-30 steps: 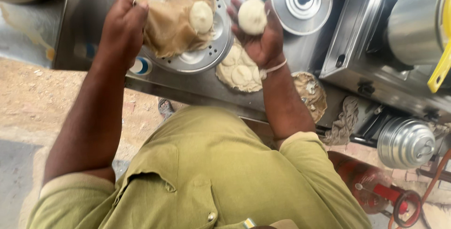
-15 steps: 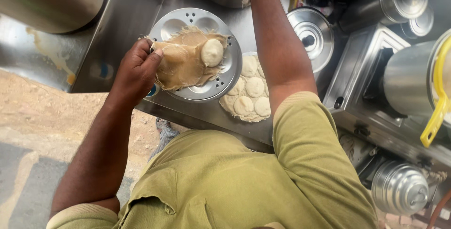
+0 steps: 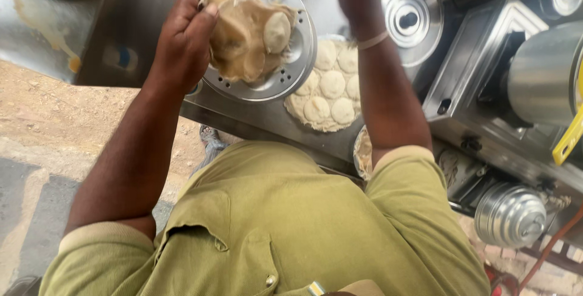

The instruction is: The person removes cooked dough balls from a perforated metal tray, places them on a cloth, and then arranges raw dough balls into a multi-cavity mold. The person also spreads a thin dough sheet over the mold and handles a cloth covering the dough.

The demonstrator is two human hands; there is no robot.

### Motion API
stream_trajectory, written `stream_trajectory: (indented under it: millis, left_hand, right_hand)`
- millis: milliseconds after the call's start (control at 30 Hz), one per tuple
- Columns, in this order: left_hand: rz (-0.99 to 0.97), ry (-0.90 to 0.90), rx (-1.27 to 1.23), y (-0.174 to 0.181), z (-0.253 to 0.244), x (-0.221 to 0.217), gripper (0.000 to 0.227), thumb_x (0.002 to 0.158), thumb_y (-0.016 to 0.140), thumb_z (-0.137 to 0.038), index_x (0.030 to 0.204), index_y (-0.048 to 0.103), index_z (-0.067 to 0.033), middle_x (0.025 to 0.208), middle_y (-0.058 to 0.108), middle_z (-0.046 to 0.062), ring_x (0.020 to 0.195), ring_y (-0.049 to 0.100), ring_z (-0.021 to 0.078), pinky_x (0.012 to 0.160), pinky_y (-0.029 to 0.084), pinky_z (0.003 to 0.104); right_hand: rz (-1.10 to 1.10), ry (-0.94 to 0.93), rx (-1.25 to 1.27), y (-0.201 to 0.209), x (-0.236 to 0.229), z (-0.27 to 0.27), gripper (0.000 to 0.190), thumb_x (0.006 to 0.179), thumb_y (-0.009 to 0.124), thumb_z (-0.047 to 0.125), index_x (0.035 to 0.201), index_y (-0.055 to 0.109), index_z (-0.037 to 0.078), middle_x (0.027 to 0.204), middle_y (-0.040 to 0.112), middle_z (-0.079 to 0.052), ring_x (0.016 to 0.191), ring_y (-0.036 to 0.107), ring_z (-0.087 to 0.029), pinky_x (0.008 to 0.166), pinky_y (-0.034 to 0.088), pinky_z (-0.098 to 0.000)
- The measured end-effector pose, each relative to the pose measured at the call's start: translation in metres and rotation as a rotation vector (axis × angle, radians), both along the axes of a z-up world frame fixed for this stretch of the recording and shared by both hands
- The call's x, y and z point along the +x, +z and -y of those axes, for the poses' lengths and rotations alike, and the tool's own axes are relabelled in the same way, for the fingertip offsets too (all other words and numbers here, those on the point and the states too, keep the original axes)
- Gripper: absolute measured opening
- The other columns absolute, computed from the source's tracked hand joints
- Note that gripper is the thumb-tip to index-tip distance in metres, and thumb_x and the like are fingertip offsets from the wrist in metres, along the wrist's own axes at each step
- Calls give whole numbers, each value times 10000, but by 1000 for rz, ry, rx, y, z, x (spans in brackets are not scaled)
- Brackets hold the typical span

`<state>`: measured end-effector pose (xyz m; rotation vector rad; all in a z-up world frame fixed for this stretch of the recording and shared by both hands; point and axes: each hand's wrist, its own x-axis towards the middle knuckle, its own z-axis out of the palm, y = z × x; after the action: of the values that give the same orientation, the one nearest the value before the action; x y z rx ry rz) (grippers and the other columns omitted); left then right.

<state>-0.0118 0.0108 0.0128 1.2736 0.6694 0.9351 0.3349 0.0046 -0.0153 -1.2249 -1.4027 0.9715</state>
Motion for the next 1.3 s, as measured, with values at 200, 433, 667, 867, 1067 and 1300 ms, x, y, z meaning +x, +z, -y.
stream_trajectory:
  millis: [200, 433, 667, 867, 1067, 1300]
  left_hand:
    - [166, -157, 7, 14, 7, 29, 288, 1169, 458, -178, 1377, 540, 3, 1228, 639, 83, 1087, 612, 128, 993, 531, 311]
    - [-69, -203, 120, 45, 0, 59, 319, 1193, 463, -260, 1142, 624, 11, 959, 679, 75, 827, 695, 154, 735, 602, 310]
    - [-121, -332, 128, 76, 14, 72, 325, 1180, 488, -277, 1126, 644, 4, 930, 689, 68, 807, 700, 137, 733, 619, 289]
    - [-111, -149, 53, 60, 8, 64, 257, 1117, 511, -194, 999, 639, -4, 893, 663, 56, 764, 637, 144, 688, 551, 306]
    - [-528, 219, 1194, 53, -16, 7, 161, 1106, 498, -27, 1068, 645, 27, 1021, 675, 147, 932, 649, 283, 774, 506, 373]
    - [-59, 69, 715, 77, 23, -40, 176, 1156, 485, 39, 1315, 558, 60, 1259, 604, 235, 1036, 607, 284, 887, 497, 395]
  right_hand:
    - [-299, -61, -40, -10, -57, 82, 292, 1111, 662, 72, 1389, 586, 27, 1277, 652, -28, 1186, 610, -135, 1080, 522, -300]
    - [-700, -234, -146, -9, -89, 128, 429, 1100, 610, 211, 1475, 496, 37, 1376, 595, -51, 1304, 573, -169, 1178, 457, -345]
    - [-1251, -17, -285, 16, -95, 133, 548, 1057, 584, 426, 1421, 517, 22, 1348, 646, -159, 1257, 629, -271, 1143, 502, -447]
    - [-1283, -182, -311, 0, -73, 135, 524, 1051, 681, 314, 1452, 510, 24, 1364, 627, -150, 1270, 640, -272, 1128, 549, -452]
    - [-1265, -243, -227, 1, -25, 155, 482, 1019, 636, 274, 1438, 513, 68, 1406, 588, -182, 1277, 627, -328, 1081, 562, -461]
    - [-996, -202, -152, 18, 31, 101, 423, 1045, 576, 264, 1347, 516, -27, 1411, 593, -255, 1322, 624, -390, 1160, 562, -504]
